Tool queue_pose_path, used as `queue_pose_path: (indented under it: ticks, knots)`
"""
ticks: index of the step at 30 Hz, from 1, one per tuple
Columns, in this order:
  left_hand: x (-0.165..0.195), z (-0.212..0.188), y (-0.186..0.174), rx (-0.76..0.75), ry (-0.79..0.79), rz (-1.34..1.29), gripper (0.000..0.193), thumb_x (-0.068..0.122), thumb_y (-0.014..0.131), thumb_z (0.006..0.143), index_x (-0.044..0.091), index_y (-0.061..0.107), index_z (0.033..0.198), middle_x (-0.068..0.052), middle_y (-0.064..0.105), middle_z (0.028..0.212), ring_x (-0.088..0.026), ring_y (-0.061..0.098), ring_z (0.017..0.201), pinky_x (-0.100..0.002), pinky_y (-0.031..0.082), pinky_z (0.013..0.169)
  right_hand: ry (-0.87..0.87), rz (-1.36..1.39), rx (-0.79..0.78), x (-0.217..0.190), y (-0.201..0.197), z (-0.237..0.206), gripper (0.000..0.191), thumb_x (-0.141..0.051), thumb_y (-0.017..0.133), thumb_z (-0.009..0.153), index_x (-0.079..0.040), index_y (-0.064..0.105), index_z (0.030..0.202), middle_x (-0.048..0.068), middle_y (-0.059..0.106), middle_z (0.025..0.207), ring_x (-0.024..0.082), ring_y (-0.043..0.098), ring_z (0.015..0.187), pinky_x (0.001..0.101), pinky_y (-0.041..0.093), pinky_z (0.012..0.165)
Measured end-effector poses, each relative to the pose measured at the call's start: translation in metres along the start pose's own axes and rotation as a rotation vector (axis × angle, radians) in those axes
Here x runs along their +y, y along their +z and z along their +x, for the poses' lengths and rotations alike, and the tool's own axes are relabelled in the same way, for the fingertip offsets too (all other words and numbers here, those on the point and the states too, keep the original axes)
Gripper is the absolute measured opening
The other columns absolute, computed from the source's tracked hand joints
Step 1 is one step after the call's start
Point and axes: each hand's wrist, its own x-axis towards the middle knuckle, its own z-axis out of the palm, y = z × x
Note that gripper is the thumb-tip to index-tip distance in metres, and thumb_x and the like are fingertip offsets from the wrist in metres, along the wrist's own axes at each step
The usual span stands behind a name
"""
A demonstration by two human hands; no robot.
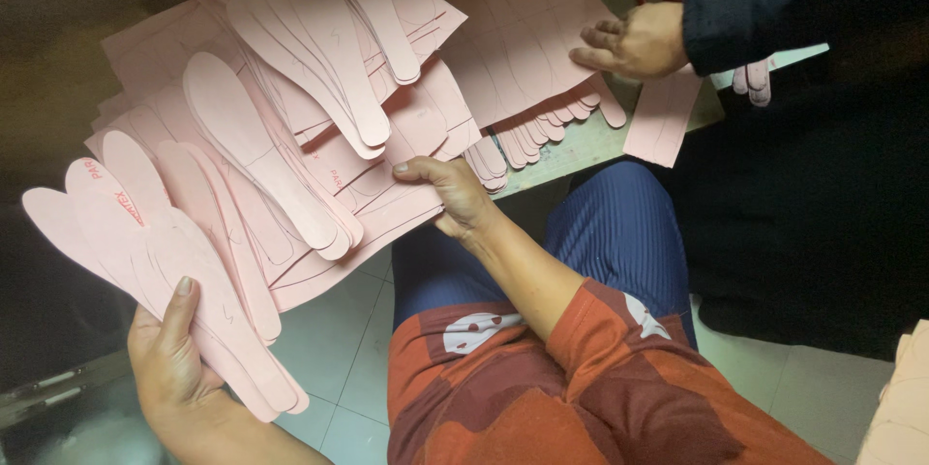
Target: The person sits on the floor and sorts pink shoe insoles by picking them up from a pile, separating them into smaller groups, and stacking them on the table. The person occasionally adjusts the stacks and aligns the insoles.
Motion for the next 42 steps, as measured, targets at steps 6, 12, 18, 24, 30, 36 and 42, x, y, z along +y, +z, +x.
queue_pose_path:
  ticks: [6, 12, 18, 24, 30, 36, 42]
  knots:
    - [-0.001, 0.002, -0.005, 0.006, -0.012, -0.005, 0.048, 0.004, 0.066, 0.101, -0.007, 0.053, 0.145, -0.019, 0.066, 0.136, -0.024, 0.067, 0.121, -0.038, 0.055, 0.107, 0.006, -0.005, 0.007, 0.001, -0.001, 0.0, 0.025, 0.0, 0.072, 0.085, 0.01, 0.067, 0.107, 0.017, 0.07, 0.103, 0.023, 0.073, 0.091, 0.0366, 0.062, 0.085]
    - [0.003, 0.001, -0.002, 0.025, -0.031, 0.024, 0.049, 0.005, 0.066, 0.1, -0.007, 0.052, 0.146, -0.019, 0.065, 0.136, -0.024, 0.067, 0.122, -0.038, 0.055, 0.106, -0.004, 0.011, -0.006, 0.0, 0.002, -0.001, 0.027, 0.001, 0.072, 0.084, 0.008, 0.066, 0.109, 0.015, 0.071, 0.102, 0.022, 0.073, 0.09, 0.0364, 0.061, 0.084]
    - [0.005, -0.002, 0.004, 0.039, -0.04, 0.033, 0.051, 0.005, 0.065, 0.099, -0.007, 0.051, 0.147, -0.02, 0.065, 0.137, -0.025, 0.067, 0.123, -0.039, 0.054, 0.108, 0.031, 0.007, 0.001, -0.005, -0.001, 0.001, 0.03, 0.001, 0.073, 0.087, 0.014, 0.063, 0.113, 0.018, 0.07, 0.103, 0.024, 0.072, 0.092, 0.0382, 0.061, 0.087]
    - [0.008, 0.002, 0.01, 0.069, -0.052, 0.05, 0.05, 0.004, 0.067, 0.098, -0.007, 0.052, 0.144, -0.018, 0.065, 0.135, -0.024, 0.067, 0.119, -0.037, 0.054, 0.106, 0.003, 0.014, -0.015, -0.009, -0.001, 0.005, 0.033, 0.002, 0.072, 0.083, 0.01, 0.064, 0.114, 0.017, 0.071, 0.104, 0.025, 0.073, 0.093, 0.0387, 0.061, 0.088]
    - [-0.011, 0.017, 0.055, -0.036, -0.095, 0.055, 0.047, 0.006, 0.068, 0.094, -0.008, 0.056, 0.137, -0.017, 0.068, 0.129, -0.022, 0.069, 0.112, -0.034, 0.055, 0.1, -0.113, -0.02, 0.143, -0.041, -0.041, -0.002, 0.042, 0.002, 0.073, 0.076, 0.01, 0.064, 0.116, 0.016, 0.072, 0.105, 0.026, 0.074, 0.092, 0.0419, 0.06, 0.09]
    - [-0.069, 0.039, 0.144, -0.218, -0.148, 0.142, 0.046, 0.011, 0.072, 0.092, -0.008, 0.059, 0.131, -0.017, 0.072, 0.119, -0.021, 0.071, 0.103, -0.032, 0.057, 0.09, -0.317, -0.057, 0.268, -0.104, -0.112, -0.036, 0.042, 0.003, 0.069, 0.078, 0.011, 0.063, 0.119, 0.016, 0.071, 0.108, 0.027, 0.072, 0.096, 0.041, 0.059, 0.094]
    - [-0.128, 0.041, 0.217, -0.277, -0.25, 0.179, 0.043, 0.013, 0.071, 0.092, -0.008, 0.058, 0.128, -0.017, 0.072, 0.117, -0.02, 0.072, 0.099, -0.03, 0.058, 0.087, -0.411, -0.273, 0.465, -0.146, -0.152, -0.061, 0.053, 0.005, 0.072, 0.075, 0.009, 0.058, 0.126, 0.015, 0.07, 0.114, 0.025, 0.072, 0.101, 0.0386, 0.058, 0.093]
